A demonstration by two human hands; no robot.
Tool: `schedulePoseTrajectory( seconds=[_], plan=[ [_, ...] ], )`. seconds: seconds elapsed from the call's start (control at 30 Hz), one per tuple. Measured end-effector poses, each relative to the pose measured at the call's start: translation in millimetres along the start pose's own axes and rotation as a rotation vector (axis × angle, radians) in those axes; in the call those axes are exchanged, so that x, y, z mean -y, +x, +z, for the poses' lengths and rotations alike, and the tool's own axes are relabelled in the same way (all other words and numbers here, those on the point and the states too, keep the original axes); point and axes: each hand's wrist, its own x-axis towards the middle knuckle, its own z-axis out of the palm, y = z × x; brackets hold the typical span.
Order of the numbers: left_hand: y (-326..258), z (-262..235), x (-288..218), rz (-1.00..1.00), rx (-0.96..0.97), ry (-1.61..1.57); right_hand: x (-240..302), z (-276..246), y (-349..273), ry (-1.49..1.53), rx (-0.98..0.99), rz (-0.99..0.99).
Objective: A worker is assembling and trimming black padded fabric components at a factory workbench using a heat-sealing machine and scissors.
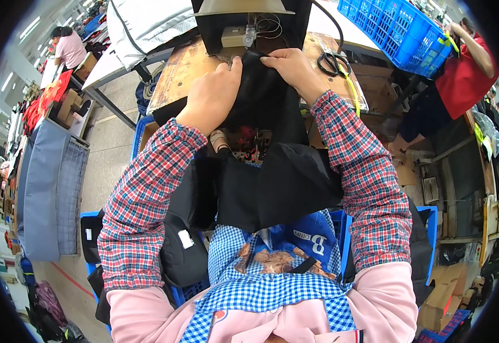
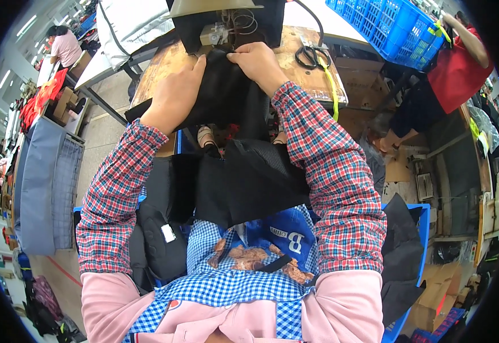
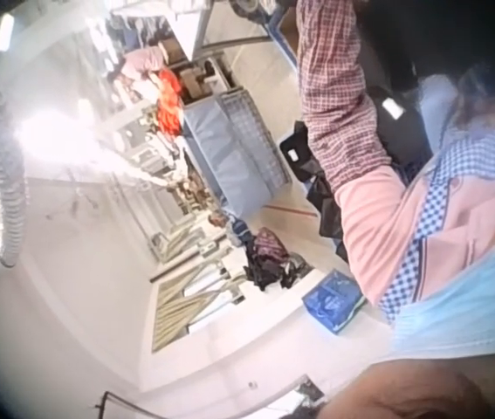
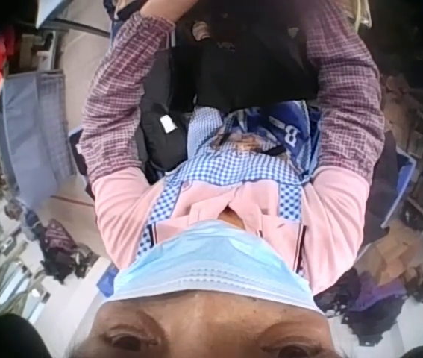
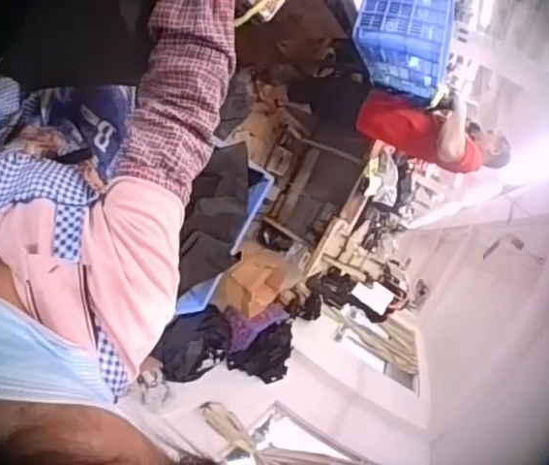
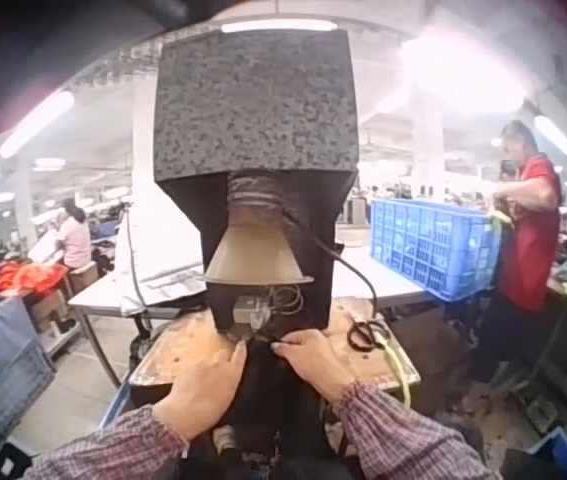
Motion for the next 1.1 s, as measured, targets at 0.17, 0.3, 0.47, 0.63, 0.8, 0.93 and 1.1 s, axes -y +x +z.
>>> schedulePoseTrajectory(
  seconds=[0.17, 0.3, 0.47, 0.63, 0.8, 0.93, 1.1],
  plan=[
    [4, -1, 6, -0.024, 0.049, -0.007, -3, 3, 10, -0.033, -0.002, -0.029],
    [7, 5, 10, -0.01, 0.023, -0.023, -10, 5, 19, -0.05, 0.007, -0.016],
    [6, 6, 14, -0.007, 0.032, -0.044, -10, 10, 16, -0.123, -0.026, -0.002],
    [-2, 9, 15, 0.036, 0.026, -0.012, -6, 5, 1, -0.147, 0.01, -0.018],
    [-37, 2, 15, 0.066, -0.005, -0.181, 4, -11, -48, -0.082, 0.113, -0.156],
    [-90, -35, 6, 0.179, 0.036, -0.586, 23, -25, -121, -0.057, 0.132, -0.308],
    [-146, -56, 29, 0.06, 0.927, -1.323, 34, -33, -206, -0.108, 0.317, -0.807]
  ],
)
